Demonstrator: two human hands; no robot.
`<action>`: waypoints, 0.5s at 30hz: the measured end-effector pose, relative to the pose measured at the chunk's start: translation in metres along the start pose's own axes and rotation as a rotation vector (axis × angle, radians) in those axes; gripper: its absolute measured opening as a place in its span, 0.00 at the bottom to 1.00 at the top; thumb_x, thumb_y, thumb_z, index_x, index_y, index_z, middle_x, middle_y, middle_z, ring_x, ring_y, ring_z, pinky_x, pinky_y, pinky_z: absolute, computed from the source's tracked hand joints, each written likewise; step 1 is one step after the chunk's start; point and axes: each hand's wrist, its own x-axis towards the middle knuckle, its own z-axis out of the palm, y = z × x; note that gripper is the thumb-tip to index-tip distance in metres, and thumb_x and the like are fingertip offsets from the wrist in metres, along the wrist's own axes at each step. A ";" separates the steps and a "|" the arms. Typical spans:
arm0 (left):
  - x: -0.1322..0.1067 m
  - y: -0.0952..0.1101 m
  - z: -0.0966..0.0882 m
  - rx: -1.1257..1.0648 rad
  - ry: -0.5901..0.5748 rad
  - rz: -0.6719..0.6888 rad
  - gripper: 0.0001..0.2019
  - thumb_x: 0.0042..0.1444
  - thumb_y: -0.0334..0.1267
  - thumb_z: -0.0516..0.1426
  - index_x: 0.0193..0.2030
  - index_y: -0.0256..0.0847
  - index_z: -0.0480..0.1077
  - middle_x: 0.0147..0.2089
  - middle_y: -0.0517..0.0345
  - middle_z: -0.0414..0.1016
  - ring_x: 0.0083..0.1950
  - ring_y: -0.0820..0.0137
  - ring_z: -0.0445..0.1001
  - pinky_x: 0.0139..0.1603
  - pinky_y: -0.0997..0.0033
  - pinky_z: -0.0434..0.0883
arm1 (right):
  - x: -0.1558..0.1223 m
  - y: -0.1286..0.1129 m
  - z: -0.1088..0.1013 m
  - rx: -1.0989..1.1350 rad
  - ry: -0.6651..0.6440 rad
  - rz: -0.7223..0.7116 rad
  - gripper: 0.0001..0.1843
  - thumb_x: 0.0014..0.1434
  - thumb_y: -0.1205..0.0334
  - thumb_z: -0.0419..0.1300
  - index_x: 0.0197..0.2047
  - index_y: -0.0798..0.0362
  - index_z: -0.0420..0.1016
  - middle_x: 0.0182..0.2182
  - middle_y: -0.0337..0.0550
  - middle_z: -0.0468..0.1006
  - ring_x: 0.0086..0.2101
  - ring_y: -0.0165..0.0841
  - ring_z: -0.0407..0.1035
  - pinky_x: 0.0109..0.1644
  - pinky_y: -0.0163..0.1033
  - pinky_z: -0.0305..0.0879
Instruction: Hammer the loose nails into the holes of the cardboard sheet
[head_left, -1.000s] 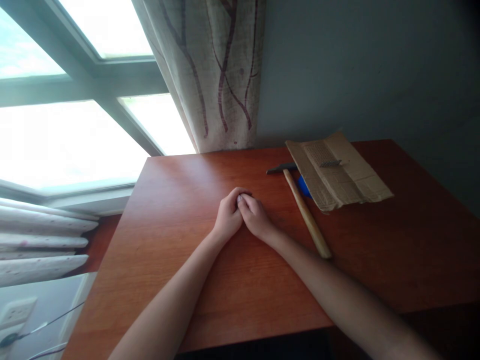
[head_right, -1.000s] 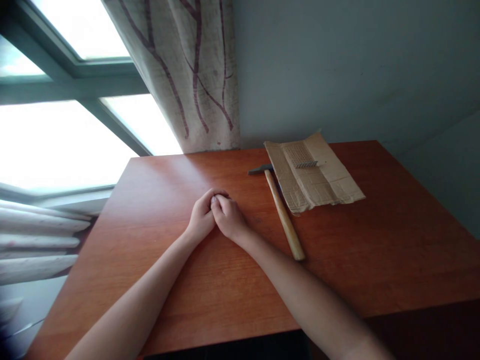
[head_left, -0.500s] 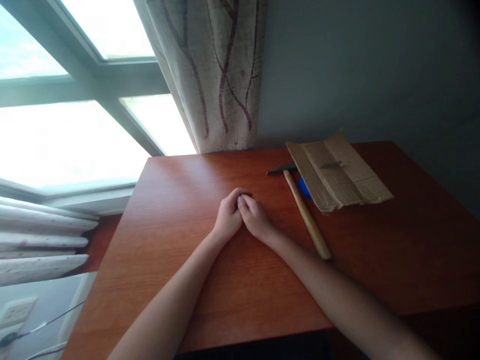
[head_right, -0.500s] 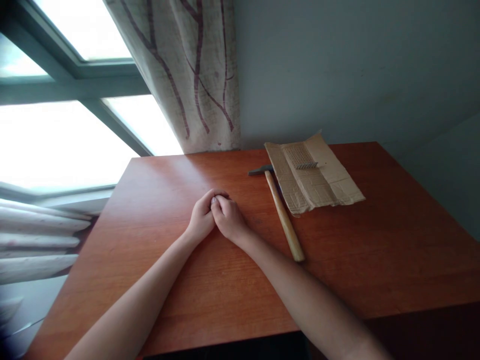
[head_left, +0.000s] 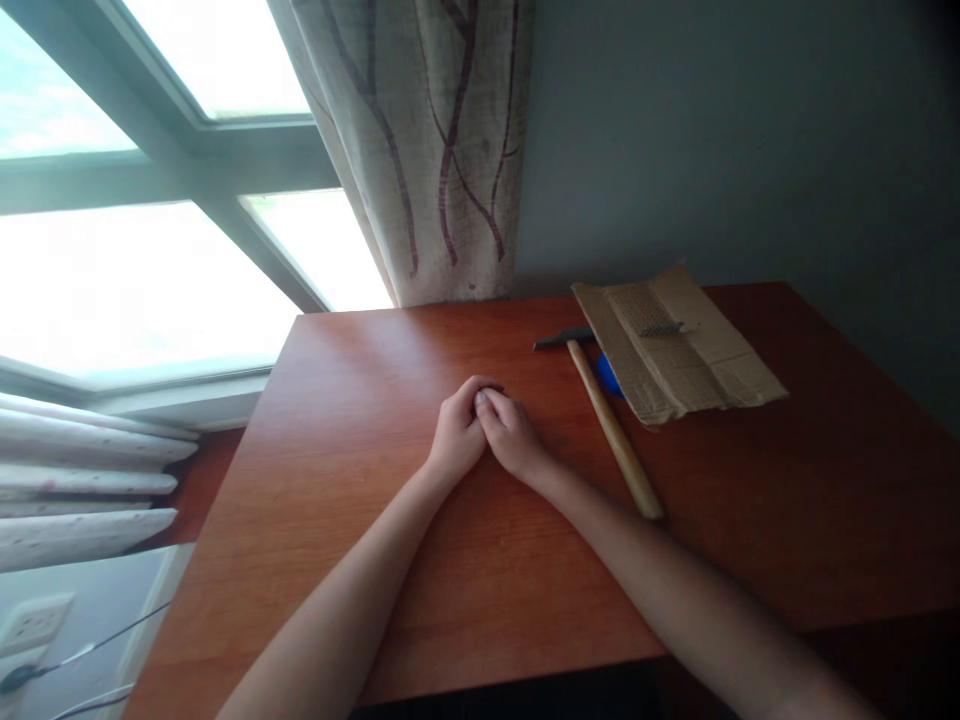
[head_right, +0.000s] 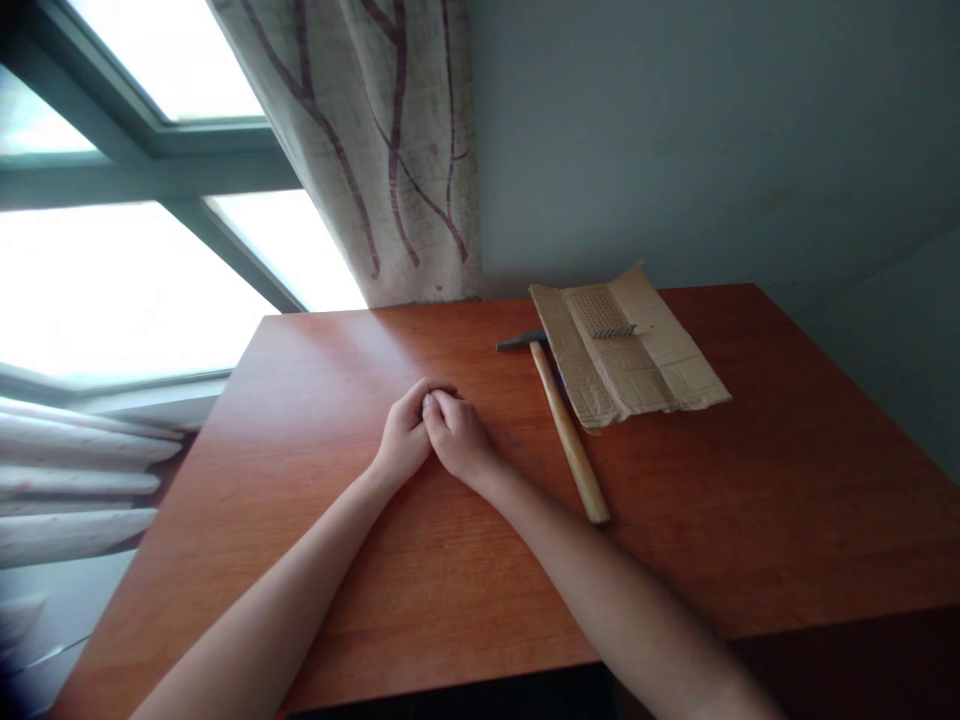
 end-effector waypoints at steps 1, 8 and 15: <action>0.000 0.000 0.000 -0.003 -0.003 -0.003 0.14 0.52 0.27 0.53 0.44 0.40 0.74 0.43 0.54 0.81 0.44 0.66 0.78 0.47 0.68 0.73 | 0.000 0.000 0.000 -0.001 -0.001 0.000 0.15 0.69 0.58 0.47 0.29 0.48 0.62 0.27 0.42 0.75 0.30 0.36 0.70 0.34 0.40 0.61; 0.001 0.001 0.001 -0.063 -0.022 0.035 0.19 0.49 0.25 0.56 0.49 0.39 0.74 0.48 0.51 0.81 0.50 0.63 0.79 0.52 0.66 0.75 | 0.000 0.001 0.001 0.165 0.029 0.040 0.10 0.66 0.60 0.52 0.32 0.50 0.68 0.31 0.42 0.77 0.33 0.37 0.73 0.36 0.39 0.65; 0.002 0.000 0.001 -0.022 -0.042 0.067 0.20 0.50 0.25 0.56 0.51 0.39 0.73 0.45 0.52 0.81 0.49 0.64 0.80 0.51 0.67 0.76 | 0.000 0.003 0.002 0.162 0.040 0.068 0.08 0.64 0.60 0.53 0.33 0.50 0.69 0.33 0.43 0.78 0.36 0.38 0.74 0.39 0.40 0.67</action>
